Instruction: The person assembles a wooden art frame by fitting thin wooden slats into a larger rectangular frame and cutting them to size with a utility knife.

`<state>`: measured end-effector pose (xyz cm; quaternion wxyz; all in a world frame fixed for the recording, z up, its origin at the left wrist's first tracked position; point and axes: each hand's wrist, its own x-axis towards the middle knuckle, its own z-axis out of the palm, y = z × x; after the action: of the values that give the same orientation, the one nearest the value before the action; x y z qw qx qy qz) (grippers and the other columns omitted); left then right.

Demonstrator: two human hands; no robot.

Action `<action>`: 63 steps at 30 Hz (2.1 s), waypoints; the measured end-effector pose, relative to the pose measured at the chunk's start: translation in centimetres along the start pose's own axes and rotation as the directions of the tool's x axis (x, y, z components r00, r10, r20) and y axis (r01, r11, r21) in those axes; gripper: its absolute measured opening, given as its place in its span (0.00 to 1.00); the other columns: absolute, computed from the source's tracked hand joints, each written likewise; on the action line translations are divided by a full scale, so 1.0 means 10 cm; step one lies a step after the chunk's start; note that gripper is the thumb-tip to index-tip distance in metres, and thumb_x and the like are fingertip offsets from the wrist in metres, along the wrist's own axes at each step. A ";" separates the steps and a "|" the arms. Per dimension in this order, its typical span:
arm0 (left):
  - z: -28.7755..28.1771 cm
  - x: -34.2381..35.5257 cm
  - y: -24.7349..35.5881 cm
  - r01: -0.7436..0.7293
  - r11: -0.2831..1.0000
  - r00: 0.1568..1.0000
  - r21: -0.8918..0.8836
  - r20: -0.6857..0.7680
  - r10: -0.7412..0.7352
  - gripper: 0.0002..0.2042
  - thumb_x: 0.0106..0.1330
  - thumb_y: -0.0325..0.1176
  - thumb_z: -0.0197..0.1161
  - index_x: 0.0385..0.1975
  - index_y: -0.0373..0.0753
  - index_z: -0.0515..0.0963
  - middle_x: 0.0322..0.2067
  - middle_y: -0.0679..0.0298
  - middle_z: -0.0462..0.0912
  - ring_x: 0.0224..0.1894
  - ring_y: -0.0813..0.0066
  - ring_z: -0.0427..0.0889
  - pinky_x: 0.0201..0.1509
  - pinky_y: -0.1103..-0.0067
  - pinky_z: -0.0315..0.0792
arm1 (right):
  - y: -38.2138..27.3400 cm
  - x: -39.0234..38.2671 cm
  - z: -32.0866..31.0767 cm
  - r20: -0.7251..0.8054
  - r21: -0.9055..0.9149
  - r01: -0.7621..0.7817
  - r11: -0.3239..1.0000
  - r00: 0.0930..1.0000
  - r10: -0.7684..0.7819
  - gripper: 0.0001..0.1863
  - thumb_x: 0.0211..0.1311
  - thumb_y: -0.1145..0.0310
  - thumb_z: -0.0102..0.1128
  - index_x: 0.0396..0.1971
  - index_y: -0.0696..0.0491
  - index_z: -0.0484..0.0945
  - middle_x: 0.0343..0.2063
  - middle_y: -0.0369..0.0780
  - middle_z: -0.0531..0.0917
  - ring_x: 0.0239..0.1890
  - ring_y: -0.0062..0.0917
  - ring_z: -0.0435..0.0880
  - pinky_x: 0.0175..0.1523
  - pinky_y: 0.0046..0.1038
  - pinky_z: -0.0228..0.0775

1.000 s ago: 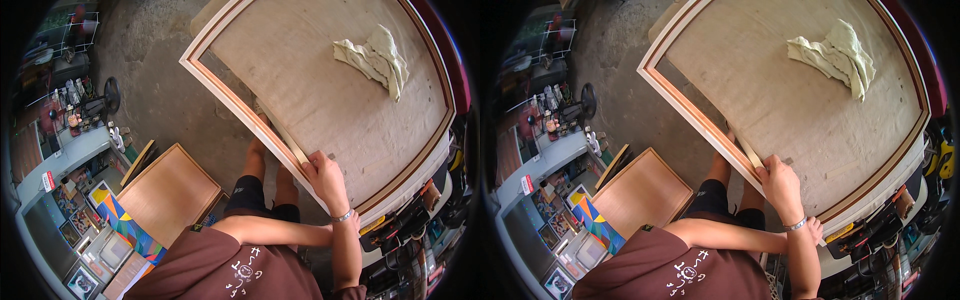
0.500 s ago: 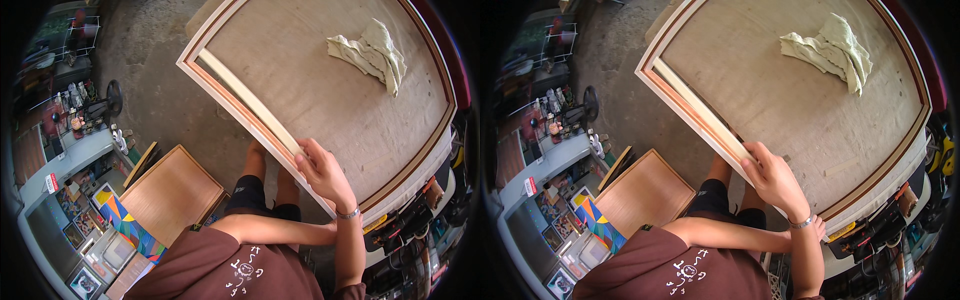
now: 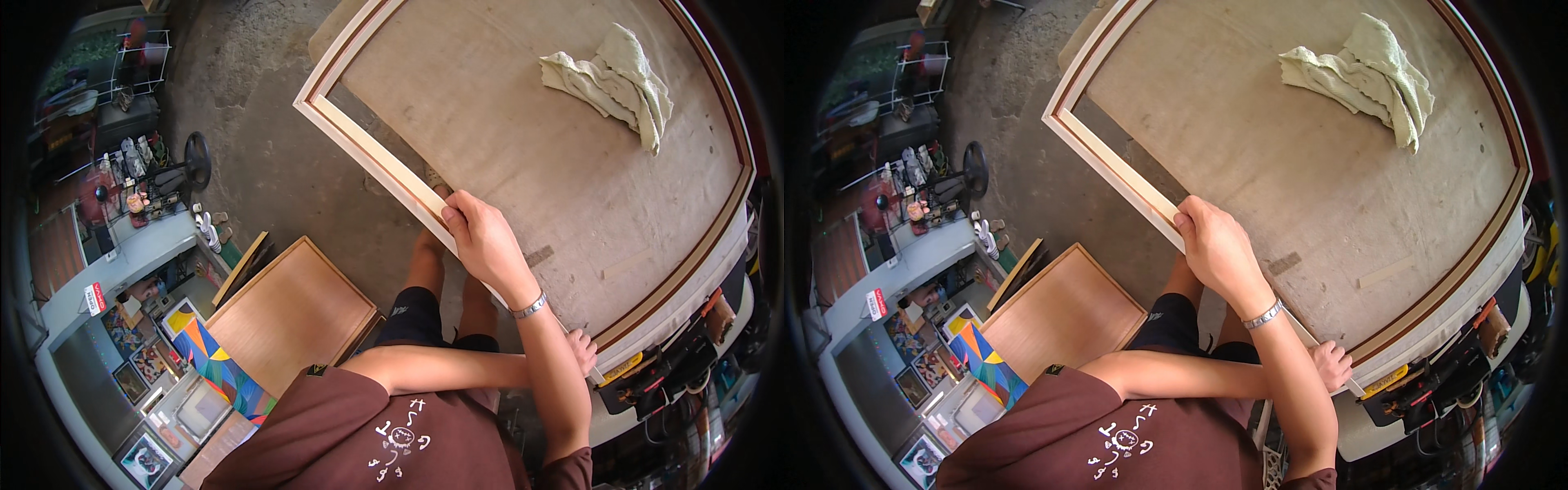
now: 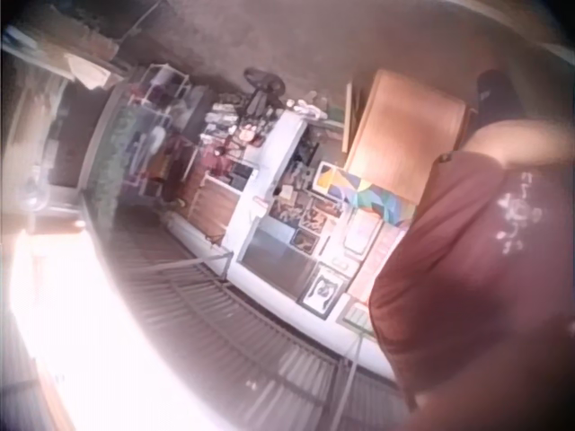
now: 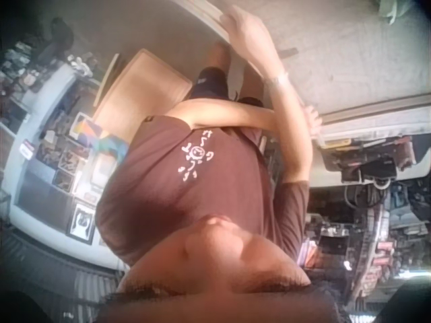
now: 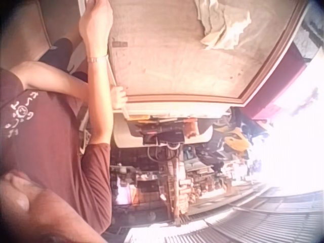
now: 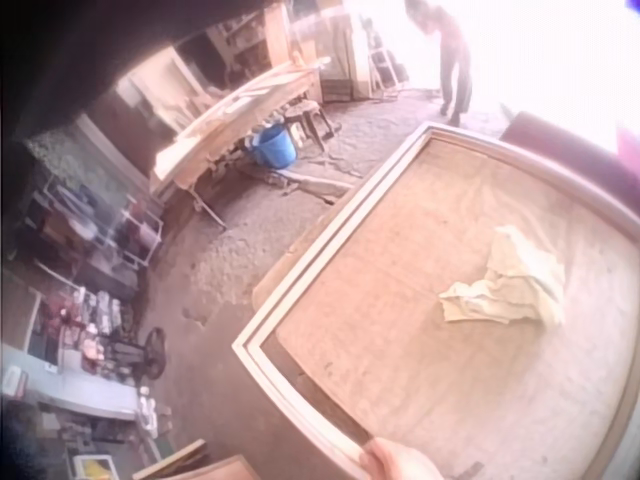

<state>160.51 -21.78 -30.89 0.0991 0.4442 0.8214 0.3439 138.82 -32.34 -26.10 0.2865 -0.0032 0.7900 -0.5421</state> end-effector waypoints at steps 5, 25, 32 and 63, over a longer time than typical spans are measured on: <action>-0.01 -0.04 -0.05 0.004 1.000 0.999 -0.026 0.048 -0.002 0.10 0.62 0.40 0.60 0.24 0.42 0.79 0.26 0.63 0.75 0.35 0.67 0.76 0.38 0.70 0.67 | 0.07 0.06 0.05 -0.065 0.015 0.050 0.999 0.997 -0.049 0.09 0.74 0.69 0.55 0.39 0.60 0.79 0.28 0.52 0.82 0.34 0.49 0.82 0.41 0.41 0.73; -0.09 -0.10 -0.09 -0.019 1.000 0.996 0.018 0.084 0.017 0.10 0.62 0.40 0.60 0.25 0.41 0.80 0.28 0.62 0.75 0.36 0.67 0.76 0.40 0.70 0.67 | 0.10 0.07 0.07 -0.044 0.034 0.044 0.998 0.998 -0.043 0.09 0.74 0.69 0.55 0.38 0.60 0.78 0.29 0.53 0.82 0.35 0.50 0.81 0.42 0.43 0.72; -0.06 -0.11 -0.10 0.010 1.000 0.998 -0.020 0.059 -0.009 0.09 0.62 0.40 0.60 0.25 0.42 0.80 0.28 0.64 0.76 0.37 0.67 0.77 0.40 0.70 0.67 | 0.06 0.10 0.07 -0.008 0.041 0.018 0.999 1.000 -0.018 0.09 0.74 0.68 0.54 0.38 0.58 0.78 0.38 0.50 0.85 0.45 0.52 0.82 0.48 0.48 0.74; -0.47 -0.01 -0.40 -0.120 0.979 0.972 -0.163 0.183 0.150 0.09 0.60 0.39 0.62 0.33 0.40 0.78 0.33 0.62 0.78 0.41 0.66 0.78 0.43 0.72 0.69 | 0.23 0.11 0.28 -0.152 -0.031 0.060 0.998 0.986 -0.064 0.07 0.69 0.71 0.55 0.40 0.57 0.79 0.44 0.47 0.84 0.48 0.47 0.84 0.53 0.46 0.76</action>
<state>155.72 -25.54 -30.00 0.1886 0.5218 0.7472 0.3658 139.94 -34.12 -29.28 0.2081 0.0101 0.8161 -0.5391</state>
